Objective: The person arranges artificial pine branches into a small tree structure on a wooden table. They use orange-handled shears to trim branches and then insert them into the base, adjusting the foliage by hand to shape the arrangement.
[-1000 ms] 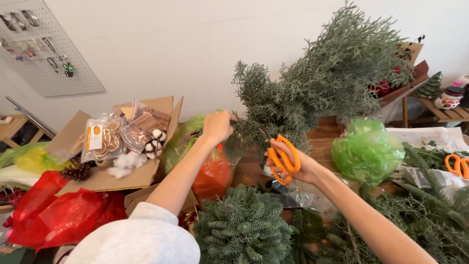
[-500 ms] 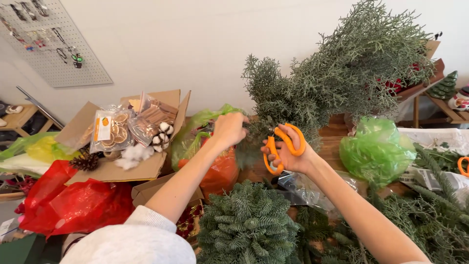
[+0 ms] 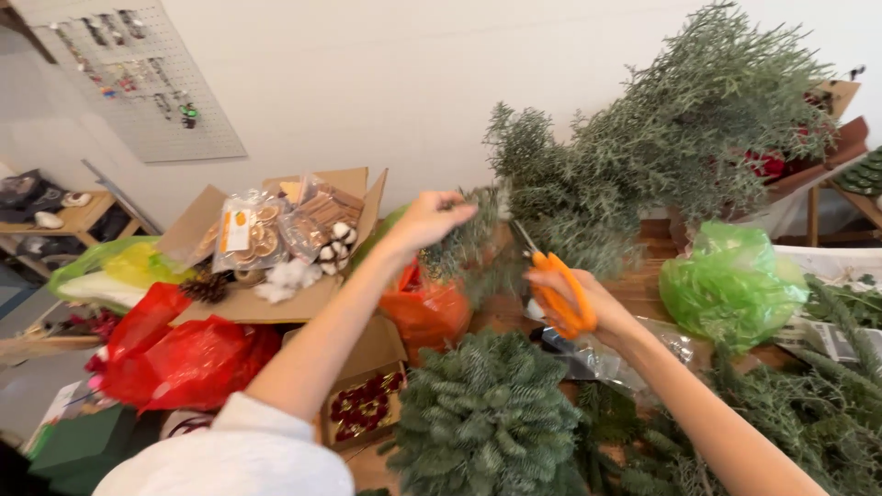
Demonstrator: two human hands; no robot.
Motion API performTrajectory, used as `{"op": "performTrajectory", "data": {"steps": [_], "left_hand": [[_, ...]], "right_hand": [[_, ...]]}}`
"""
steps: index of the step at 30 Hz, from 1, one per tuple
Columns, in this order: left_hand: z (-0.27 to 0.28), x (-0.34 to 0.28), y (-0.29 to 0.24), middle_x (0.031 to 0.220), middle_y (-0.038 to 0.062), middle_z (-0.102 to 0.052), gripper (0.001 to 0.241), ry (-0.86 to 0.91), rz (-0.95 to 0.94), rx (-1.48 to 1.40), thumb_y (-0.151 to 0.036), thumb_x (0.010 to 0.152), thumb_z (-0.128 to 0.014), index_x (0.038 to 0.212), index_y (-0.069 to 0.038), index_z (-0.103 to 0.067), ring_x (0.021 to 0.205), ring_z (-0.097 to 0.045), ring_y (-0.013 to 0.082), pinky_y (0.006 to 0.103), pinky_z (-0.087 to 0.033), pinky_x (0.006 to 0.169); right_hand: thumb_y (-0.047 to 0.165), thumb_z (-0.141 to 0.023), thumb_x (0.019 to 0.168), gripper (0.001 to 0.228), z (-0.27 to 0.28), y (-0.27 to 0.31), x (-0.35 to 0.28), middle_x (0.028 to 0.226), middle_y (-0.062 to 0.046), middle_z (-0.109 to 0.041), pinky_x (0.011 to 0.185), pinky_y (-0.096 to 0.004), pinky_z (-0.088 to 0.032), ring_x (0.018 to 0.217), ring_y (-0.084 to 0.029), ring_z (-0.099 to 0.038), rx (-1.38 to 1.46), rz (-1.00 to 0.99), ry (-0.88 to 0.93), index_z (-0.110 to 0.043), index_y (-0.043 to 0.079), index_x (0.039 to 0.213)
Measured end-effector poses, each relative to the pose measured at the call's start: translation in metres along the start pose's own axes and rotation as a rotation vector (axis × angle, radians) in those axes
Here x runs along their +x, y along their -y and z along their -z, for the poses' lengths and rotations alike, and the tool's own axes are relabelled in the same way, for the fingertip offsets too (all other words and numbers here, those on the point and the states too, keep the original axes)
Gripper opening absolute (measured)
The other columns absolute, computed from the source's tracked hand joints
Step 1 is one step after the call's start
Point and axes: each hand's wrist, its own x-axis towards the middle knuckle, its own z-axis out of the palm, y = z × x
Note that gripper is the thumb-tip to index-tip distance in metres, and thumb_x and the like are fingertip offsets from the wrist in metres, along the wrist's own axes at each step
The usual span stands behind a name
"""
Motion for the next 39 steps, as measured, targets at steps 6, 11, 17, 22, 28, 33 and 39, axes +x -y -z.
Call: {"op": "performTrajectory", "data": {"steps": [6, 11, 17, 22, 28, 33, 39], "left_hand": [[0.050, -0.107, 0.036, 0.120, 0.015, -0.070, 0.047, 0.024, 0.167, -0.717, -0.041, 0.089, -0.074, 0.122, -0.008, -0.067, 0.106, -0.070, 0.0277, 0.0488, -0.058, 0.087], [0.012, -0.276, -0.024, 0.131, 0.004, -0.050, 0.049, 0.102, 0.403, -0.734, -0.036, 0.080, -0.062, 0.125, -0.015, -0.058, 0.118, -0.043, 0.0209, 0.0443, -0.030, 0.100], [-0.092, -0.396, 0.062, 0.101, 0.002, -0.070, 0.022, 0.130, 0.556, -0.931, -0.032, 0.083, -0.071, 0.093, -0.014, -0.066, 0.110, -0.058, 0.0192, 0.0421, -0.030, 0.111], [-0.193, -0.446, 0.190, 0.096, 0.016, -0.075, 0.018, 0.169, 0.389, -1.255, -0.020, 0.094, -0.075, 0.097, -0.003, -0.073, 0.089, -0.074, 0.0231, 0.0326, -0.060, 0.077], [-0.254, -0.504, 0.272, 0.115, 0.010, -0.072, 0.030, 0.093, 0.285, -1.271, -0.026, 0.097, -0.066, 0.115, -0.002, -0.073, 0.104, -0.067, 0.0165, 0.0296, -0.052, 0.094], [-0.283, -0.551, 0.274, 0.105, 0.010, -0.073, 0.040, 0.080, 0.170, -0.848, -0.027, 0.078, -0.087, 0.110, -0.006, -0.075, 0.099, -0.064, 0.0174, 0.0339, -0.053, 0.087], [-0.318, -0.501, 0.301, 0.087, 0.006, -0.068, 0.028, -0.169, -0.061, -0.399, -0.026, 0.075, -0.086, 0.100, -0.016, -0.079, 0.084, -0.060, 0.0150, 0.0312, -0.048, 0.078]], "right_hand": [[-0.005, -0.075, 0.074, 0.036, 0.017, -0.062, -0.098, 0.060, -0.024, -0.055, 0.033, -0.037, -0.041, 0.044, -0.031, -0.055, 0.004, 0.179, -0.112, -0.065, 0.000, 0.108], [0.008, -0.059, 0.093, 0.020, -0.057, -0.050, -0.208, 0.087, -0.021, -0.059, 0.056, -0.035, -0.045, 0.056, -0.022, -0.054, 0.109, 0.395, -0.211, -0.050, 0.007, 0.111], [0.005, -0.063, 0.087, 0.030, -0.113, -0.119, -0.283, 0.096, -0.020, -0.067, 0.053, -0.027, -0.045, 0.078, -0.018, -0.059, 0.099, 0.449, -0.158, -0.051, 0.012, 0.114], [-0.013, -0.081, 0.069, 0.044, -0.134, -0.213, -0.327, 0.075, -0.011, -0.066, 0.049, -0.023, -0.050, 0.056, -0.011, -0.057, -0.043, 0.416, -0.227, -0.062, 0.000, 0.107], [-0.007, -0.079, 0.074, 0.037, -0.097, -0.349, -0.350, 0.071, -0.010, -0.060, 0.043, -0.028, -0.050, 0.049, -0.019, -0.061, -0.054, 0.420, -0.342, -0.059, 0.004, 0.104], [-0.006, -0.078, 0.080, 0.038, -0.106, -0.391, -0.387, 0.085, -0.012, -0.066, 0.053, -0.026, -0.055, 0.062, -0.016, -0.066, -0.100, 0.585, -0.248, -0.057, 0.003, 0.109], [0.008, -0.083, 0.082, 0.044, -0.080, -0.384, -0.405, 0.097, -0.019, -0.069, 0.052, -0.030, -0.060, 0.069, -0.025, -0.071, -0.191, 0.457, -0.294, -0.061, 0.009, 0.119]]}}
